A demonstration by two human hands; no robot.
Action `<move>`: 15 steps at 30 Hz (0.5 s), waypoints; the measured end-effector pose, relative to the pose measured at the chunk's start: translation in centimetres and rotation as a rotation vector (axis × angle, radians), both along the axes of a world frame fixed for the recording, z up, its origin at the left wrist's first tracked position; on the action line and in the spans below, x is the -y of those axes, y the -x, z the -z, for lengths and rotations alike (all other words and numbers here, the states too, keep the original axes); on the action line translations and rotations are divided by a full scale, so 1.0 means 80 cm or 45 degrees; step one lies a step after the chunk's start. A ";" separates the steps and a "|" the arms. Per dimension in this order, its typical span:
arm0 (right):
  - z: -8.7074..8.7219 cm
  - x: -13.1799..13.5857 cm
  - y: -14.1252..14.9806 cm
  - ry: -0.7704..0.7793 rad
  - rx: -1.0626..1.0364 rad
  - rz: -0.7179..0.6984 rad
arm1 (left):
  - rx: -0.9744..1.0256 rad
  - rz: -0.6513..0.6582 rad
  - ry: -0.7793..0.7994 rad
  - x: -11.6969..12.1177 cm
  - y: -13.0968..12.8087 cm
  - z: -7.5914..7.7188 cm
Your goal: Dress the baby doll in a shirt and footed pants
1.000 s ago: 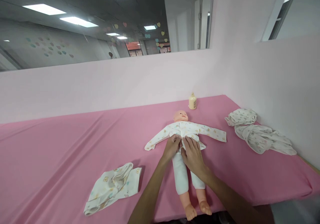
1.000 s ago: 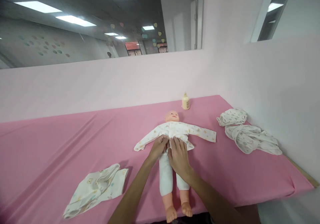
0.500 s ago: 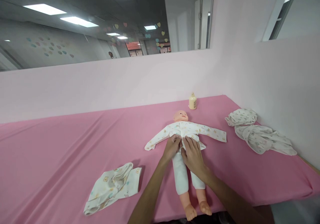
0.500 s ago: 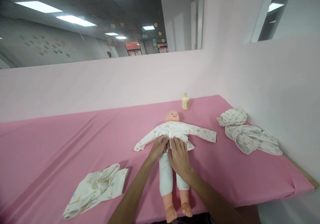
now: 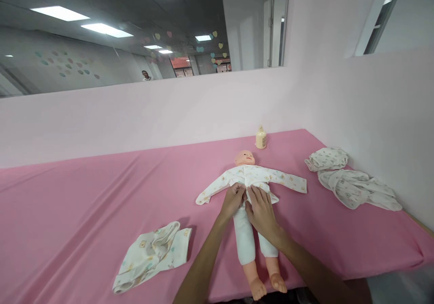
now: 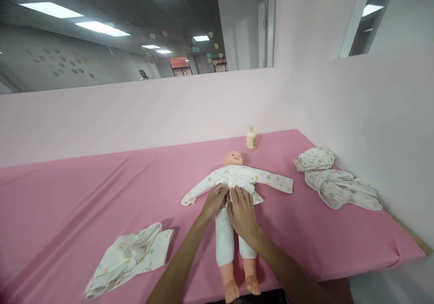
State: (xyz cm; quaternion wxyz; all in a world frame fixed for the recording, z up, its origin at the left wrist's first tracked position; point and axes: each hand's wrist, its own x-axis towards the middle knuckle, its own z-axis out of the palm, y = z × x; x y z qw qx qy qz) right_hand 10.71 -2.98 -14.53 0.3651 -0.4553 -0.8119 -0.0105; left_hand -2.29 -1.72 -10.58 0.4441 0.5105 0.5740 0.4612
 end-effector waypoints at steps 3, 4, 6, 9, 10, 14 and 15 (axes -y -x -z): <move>0.000 0.000 0.000 -0.005 0.000 0.005 | -0.003 0.001 -0.006 0.000 0.000 -0.001; 0.000 0.000 0.000 -0.004 0.003 0.010 | -0.005 -0.001 -0.005 0.000 0.000 -0.001; -0.001 0.000 0.000 -0.003 0.012 0.018 | -0.008 -0.003 0.000 0.000 0.000 -0.002; -0.001 0.000 0.001 -0.003 0.021 0.023 | -0.004 -0.006 0.005 0.000 -0.001 -0.003; -0.001 0.000 0.001 -0.002 0.021 0.025 | -0.002 -0.005 0.003 0.000 -0.001 -0.004; 0.000 0.000 0.001 0.000 0.023 0.025 | 0.000 -0.001 -0.005 0.000 -0.001 -0.004; 0.000 0.000 0.001 0.001 0.023 0.024 | -0.001 -0.002 -0.004 0.000 -0.001 -0.004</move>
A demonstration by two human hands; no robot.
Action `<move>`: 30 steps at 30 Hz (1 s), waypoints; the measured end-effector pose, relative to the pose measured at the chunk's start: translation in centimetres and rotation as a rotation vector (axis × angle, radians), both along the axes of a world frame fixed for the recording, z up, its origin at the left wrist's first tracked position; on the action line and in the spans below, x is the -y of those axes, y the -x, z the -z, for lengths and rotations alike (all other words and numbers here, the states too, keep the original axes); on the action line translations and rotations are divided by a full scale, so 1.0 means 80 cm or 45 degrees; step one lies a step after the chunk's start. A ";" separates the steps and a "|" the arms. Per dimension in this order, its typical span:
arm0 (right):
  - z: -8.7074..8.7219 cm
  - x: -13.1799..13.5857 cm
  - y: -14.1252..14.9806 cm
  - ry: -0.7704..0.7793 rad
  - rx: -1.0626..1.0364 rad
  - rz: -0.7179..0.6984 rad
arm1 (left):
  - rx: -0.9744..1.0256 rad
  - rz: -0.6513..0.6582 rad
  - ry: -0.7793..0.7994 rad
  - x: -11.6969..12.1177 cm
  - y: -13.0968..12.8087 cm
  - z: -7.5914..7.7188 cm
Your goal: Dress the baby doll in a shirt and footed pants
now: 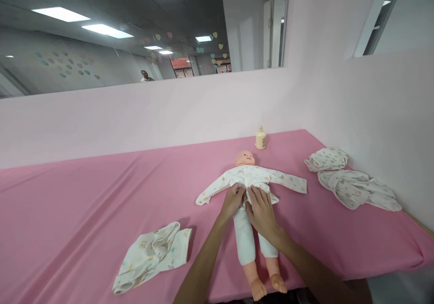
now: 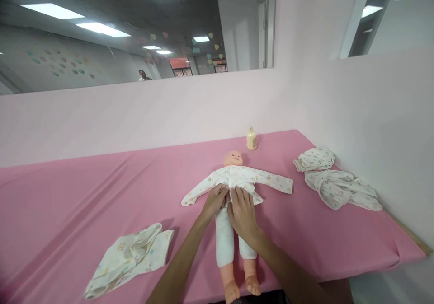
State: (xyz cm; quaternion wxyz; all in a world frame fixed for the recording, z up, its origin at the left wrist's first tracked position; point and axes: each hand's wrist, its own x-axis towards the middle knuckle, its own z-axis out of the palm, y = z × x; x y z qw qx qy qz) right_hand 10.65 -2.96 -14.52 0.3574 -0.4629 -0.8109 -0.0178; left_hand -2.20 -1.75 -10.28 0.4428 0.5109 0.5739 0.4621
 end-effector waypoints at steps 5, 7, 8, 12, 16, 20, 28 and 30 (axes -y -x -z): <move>0.001 0.000 0.000 0.000 -0.011 -0.006 | -0.005 -0.008 0.018 0.000 -0.001 -0.002; 0.001 0.000 0.000 -0.007 -0.018 -0.011 | -0.002 -0.007 0.026 0.001 -0.001 -0.003; 0.001 0.000 0.000 -0.008 -0.022 -0.013 | 0.001 -0.004 0.023 0.001 -0.001 -0.003; 0.001 -0.001 0.000 -0.008 -0.031 -0.023 | -0.004 -0.002 0.002 0.001 -0.001 -0.002; 0.002 -0.001 0.000 0.004 -0.024 -0.025 | -0.007 -0.007 0.006 0.001 0.000 0.000; 0.002 0.000 0.000 -0.010 -0.025 -0.012 | -0.004 -0.001 0.013 0.000 0.000 0.000; 0.003 -0.001 -0.001 -0.020 -0.013 -0.011 | -0.004 0.005 -0.003 0.001 0.001 0.002; 0.004 -0.001 0.000 -0.021 -0.011 -0.011 | -0.006 0.002 0.005 0.000 0.001 0.001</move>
